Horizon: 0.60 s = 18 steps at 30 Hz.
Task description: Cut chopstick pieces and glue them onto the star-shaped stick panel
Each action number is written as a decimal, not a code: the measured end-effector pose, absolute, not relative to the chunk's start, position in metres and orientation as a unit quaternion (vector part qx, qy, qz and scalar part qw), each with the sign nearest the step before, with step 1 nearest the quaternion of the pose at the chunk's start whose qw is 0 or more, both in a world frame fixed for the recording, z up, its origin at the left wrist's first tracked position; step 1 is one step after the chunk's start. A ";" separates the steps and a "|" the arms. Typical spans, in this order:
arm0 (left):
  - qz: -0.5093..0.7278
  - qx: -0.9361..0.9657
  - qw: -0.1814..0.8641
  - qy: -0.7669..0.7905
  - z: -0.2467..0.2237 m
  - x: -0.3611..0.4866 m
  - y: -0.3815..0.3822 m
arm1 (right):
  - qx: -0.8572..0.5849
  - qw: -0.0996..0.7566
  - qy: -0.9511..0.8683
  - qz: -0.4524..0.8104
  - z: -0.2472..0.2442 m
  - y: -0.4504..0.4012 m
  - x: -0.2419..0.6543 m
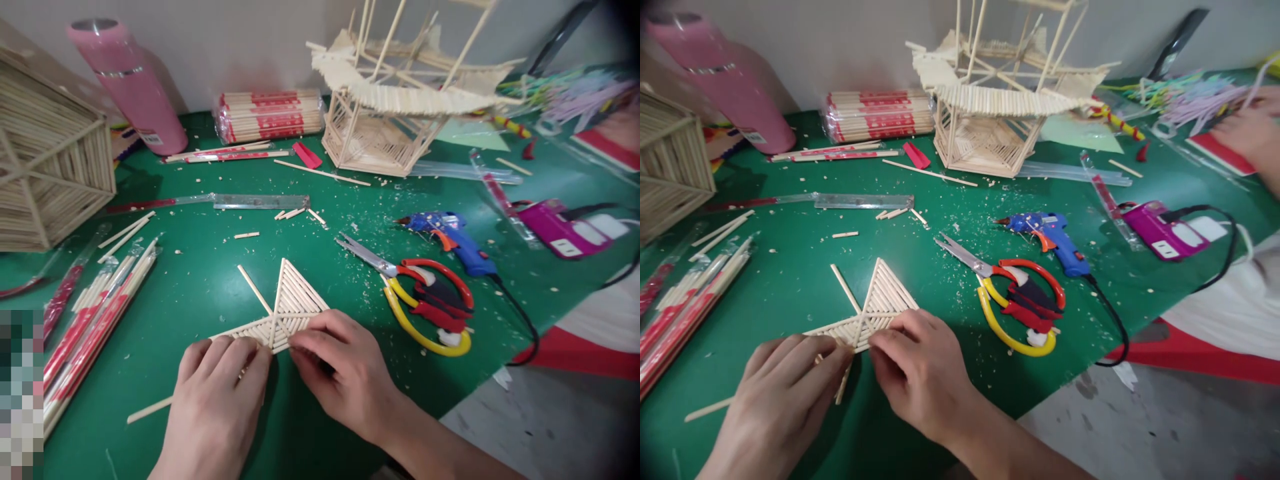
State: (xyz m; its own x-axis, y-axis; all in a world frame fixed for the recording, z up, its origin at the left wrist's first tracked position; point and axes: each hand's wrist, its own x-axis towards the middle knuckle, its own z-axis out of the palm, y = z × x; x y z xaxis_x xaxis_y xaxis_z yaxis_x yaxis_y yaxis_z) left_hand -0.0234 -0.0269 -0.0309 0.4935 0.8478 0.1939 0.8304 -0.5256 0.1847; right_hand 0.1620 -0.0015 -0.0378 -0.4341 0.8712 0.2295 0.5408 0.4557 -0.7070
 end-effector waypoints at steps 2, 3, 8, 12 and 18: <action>0.156 0.852 0.039 0.498 -0.030 -0.023 -0.028 | -0.432 0.356 -0.780 0.280 -0.033 -0.003 0.166; 0.171 0.844 0.043 0.507 -0.028 -0.023 -0.029 | -0.432 0.381 -0.772 0.269 -0.029 -0.003 0.170; 0.224 0.833 0.056 0.502 -0.018 -0.030 -0.033 | -0.558 0.385 -0.728 0.099 -0.018 0.006 0.221; 0.270 0.812 0.110 0.506 -0.006 -0.035 -0.031 | -0.643 0.262 -0.718 0.043 -0.022 0.013 0.272; 0.389 0.671 0.208 0.596 0.012 -0.027 -0.028 | -0.661 0.064 -0.742 0.091 -0.023 0.025 0.292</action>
State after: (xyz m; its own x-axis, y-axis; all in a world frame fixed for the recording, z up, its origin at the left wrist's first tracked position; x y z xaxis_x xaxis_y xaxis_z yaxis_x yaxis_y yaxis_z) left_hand -0.0271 -0.0282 0.0115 -0.0128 0.9613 0.2753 0.6376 -0.2043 0.7428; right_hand 0.2920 0.0249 -0.0229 -0.1169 0.9928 -0.0247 0.9694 0.1086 -0.2201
